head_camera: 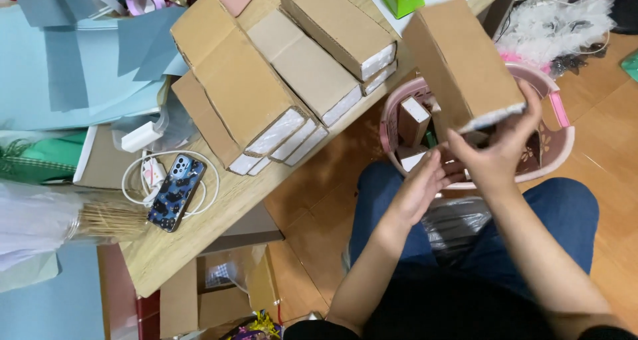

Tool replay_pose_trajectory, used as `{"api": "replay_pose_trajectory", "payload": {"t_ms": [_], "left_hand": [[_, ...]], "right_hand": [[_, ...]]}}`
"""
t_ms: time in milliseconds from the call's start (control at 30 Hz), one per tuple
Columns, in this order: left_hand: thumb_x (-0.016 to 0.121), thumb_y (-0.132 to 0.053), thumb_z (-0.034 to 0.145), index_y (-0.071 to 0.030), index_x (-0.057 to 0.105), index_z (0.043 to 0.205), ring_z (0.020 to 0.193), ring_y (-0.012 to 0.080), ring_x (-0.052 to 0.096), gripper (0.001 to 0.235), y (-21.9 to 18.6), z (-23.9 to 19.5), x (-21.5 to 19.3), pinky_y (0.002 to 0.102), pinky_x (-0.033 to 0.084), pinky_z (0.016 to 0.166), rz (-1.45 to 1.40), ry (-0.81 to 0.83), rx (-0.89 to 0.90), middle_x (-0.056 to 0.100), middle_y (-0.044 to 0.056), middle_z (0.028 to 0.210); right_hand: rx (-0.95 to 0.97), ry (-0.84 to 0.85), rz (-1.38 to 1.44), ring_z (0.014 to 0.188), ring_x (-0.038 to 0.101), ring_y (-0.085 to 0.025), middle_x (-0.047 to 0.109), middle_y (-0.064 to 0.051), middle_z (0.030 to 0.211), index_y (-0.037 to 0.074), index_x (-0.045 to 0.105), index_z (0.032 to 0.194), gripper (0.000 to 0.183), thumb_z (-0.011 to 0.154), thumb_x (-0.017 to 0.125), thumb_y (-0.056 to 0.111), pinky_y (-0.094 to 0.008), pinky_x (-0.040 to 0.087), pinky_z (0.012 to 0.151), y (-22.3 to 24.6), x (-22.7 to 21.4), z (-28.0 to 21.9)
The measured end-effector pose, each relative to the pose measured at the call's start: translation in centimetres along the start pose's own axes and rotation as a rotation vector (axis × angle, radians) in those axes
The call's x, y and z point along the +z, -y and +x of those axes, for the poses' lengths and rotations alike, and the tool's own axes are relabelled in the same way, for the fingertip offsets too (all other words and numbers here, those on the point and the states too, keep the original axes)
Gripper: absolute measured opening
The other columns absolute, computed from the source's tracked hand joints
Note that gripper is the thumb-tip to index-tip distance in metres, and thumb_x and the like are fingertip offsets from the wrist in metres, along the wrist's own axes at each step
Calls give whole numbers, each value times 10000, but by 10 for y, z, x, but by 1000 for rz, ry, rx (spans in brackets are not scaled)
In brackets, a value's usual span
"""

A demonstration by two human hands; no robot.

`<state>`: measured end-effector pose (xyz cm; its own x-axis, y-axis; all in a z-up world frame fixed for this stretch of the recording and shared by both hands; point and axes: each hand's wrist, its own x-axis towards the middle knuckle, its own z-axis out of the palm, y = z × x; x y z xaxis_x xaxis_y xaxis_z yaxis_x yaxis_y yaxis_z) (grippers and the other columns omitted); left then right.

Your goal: The person is organizing and stacking small cardboard boxes, moving them between a pink basket and a wooden table.

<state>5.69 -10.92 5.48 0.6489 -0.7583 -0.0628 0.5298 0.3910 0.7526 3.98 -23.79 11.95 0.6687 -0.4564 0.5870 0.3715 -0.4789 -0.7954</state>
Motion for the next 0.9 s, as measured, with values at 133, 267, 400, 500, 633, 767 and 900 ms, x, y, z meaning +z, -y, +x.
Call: {"api": "replay_pose_trajectory", "payload": {"t_ms": [133,267,400,500,633,767,900], "left_hand": [[522,-246,1070,8,516,1420,1116,183,623,433,-4,-11,-16,272,483,931,-162,-131,11,627,134,1269],[517,-220,1042,12,552,1374,1100,185,633,406,-11,-25,-27,261,477,925,-141,-252,23,658,137,1222],[490,-180,1055,22,557,1357,1066,163,622,370,-11,-33,-41,245,475,902,-159,-289,54,658,135,1194],[488,-200,1041,-17,576,1332,1036,136,604,355,-5,-31,-52,236,440,884,-185,-350,13,641,94,1177],[516,-190,1026,-11,578,1316,1027,142,611,346,2,-26,-54,235,449,866,-225,-341,0,649,97,1164],[506,-180,1036,8,569,1327,1040,150,612,352,4,-25,-49,242,449,878,-222,-325,-5,649,105,1161],[508,-187,1036,1,573,1322,1042,153,612,348,4,-28,-51,244,452,881,-229,-329,-12,647,105,1171]], "right_hand": [[-172,90,117,1337,499,-477,343,-304,1458,120,124,1533,1018,795,794,-84,-568,512,1140,-17,64,71],[-171,182,123,1297,571,-413,480,-302,1404,48,202,1481,922,811,832,-9,-447,476,1072,-31,122,106],[-151,183,-141,1309,508,-484,559,-304,1390,64,238,1504,984,799,914,182,-600,85,1190,-59,142,110],[-139,201,-239,1368,559,-476,538,-339,1463,55,135,1554,1124,801,938,284,-673,-79,1147,-80,146,106],[-156,190,-234,1401,522,-478,482,-315,1508,47,141,1555,1064,837,893,272,-641,20,1193,-79,143,102],[-127,175,-284,1497,475,-444,408,-272,1615,114,1,1597,1315,805,1011,402,-685,-20,1214,-79,150,103],[-138,140,-320,1468,509,-450,480,-304,1574,106,5,1597,1251,884,976,445,-687,-3,1206,-74,154,106]]}}
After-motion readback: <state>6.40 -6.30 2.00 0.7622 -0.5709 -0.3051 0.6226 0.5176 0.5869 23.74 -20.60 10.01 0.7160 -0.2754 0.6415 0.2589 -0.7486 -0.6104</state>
